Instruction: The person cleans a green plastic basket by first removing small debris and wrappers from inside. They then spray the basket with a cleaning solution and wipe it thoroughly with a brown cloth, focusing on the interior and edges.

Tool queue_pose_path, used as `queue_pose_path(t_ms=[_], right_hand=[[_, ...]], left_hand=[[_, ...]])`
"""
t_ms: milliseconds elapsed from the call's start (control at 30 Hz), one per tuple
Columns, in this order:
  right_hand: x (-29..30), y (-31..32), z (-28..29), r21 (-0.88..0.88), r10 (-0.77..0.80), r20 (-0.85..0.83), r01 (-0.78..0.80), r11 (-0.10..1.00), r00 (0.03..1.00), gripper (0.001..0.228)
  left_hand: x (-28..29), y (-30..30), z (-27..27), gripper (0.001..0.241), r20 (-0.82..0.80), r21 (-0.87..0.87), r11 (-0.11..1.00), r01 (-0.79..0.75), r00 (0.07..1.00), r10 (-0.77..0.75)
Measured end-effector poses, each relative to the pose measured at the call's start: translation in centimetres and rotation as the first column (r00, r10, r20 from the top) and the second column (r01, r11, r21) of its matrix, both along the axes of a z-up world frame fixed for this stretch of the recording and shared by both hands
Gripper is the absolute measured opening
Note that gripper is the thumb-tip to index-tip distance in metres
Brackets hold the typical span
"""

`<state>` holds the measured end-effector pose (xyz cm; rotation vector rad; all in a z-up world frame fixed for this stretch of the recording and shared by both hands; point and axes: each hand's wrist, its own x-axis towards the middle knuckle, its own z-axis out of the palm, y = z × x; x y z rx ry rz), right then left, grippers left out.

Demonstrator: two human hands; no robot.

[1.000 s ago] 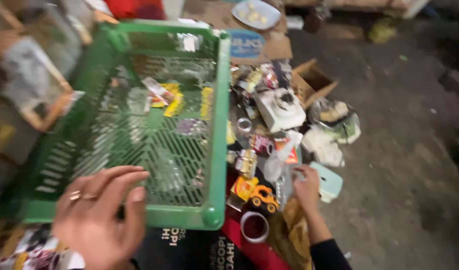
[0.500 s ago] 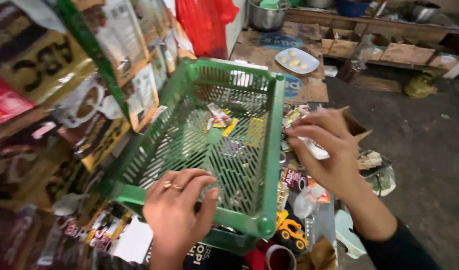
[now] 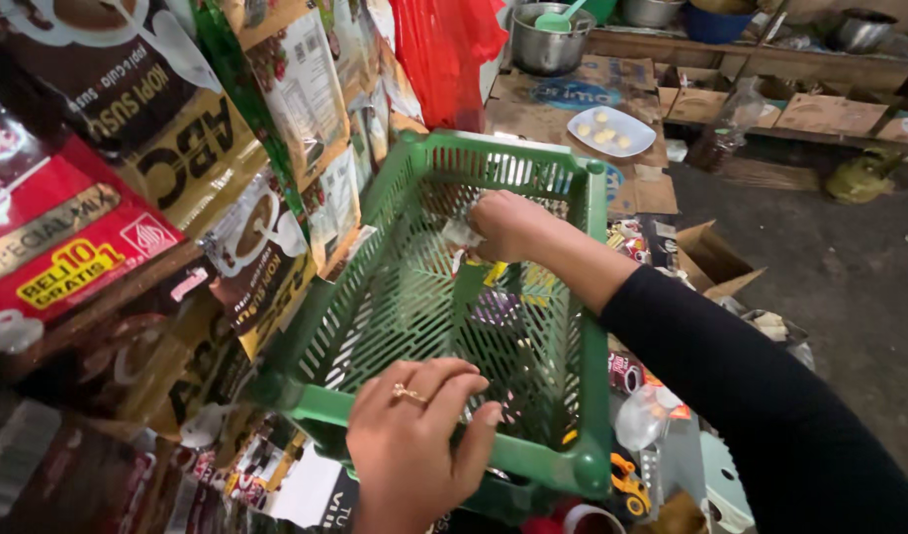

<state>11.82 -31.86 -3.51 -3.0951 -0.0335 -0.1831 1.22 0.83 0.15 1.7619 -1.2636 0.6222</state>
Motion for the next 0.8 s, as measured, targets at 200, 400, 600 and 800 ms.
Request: queue_pose_path(t_ms=[200,400,600,800], right_hand=[[0.8,-1.8,0.1,0.3,0.031,-0.116,0.005,0.954,0.993,0.036],[-0.1,-0.7,4.2,0.574,0.176,-0.041,-0.121,0.81,0.984,0.035],[-0.3,2.7,3.6,0.45,0.412,-0.139,-0.312,0.836,0.901,0.038],[-0.7,2.9,2.8,0.26,0.437,-0.043,-0.412,0.873,0.899,0.025]], left_hand=[[1.5,0.4,-0.6,0.023,0.035,0.1,0.989,0.108,0.993,-0.112],[1.8,0.5,-0.9,0.025,0.068,0.094,0.99,0.104,0.991,-0.111],[1.8,0.5,-0.8,0.025,0.061,0.107,0.989,0.101,0.992,-0.108],[1.3,0.5,-0.6,0.024,0.032,0.115,0.991,0.076,0.996,-0.08]])
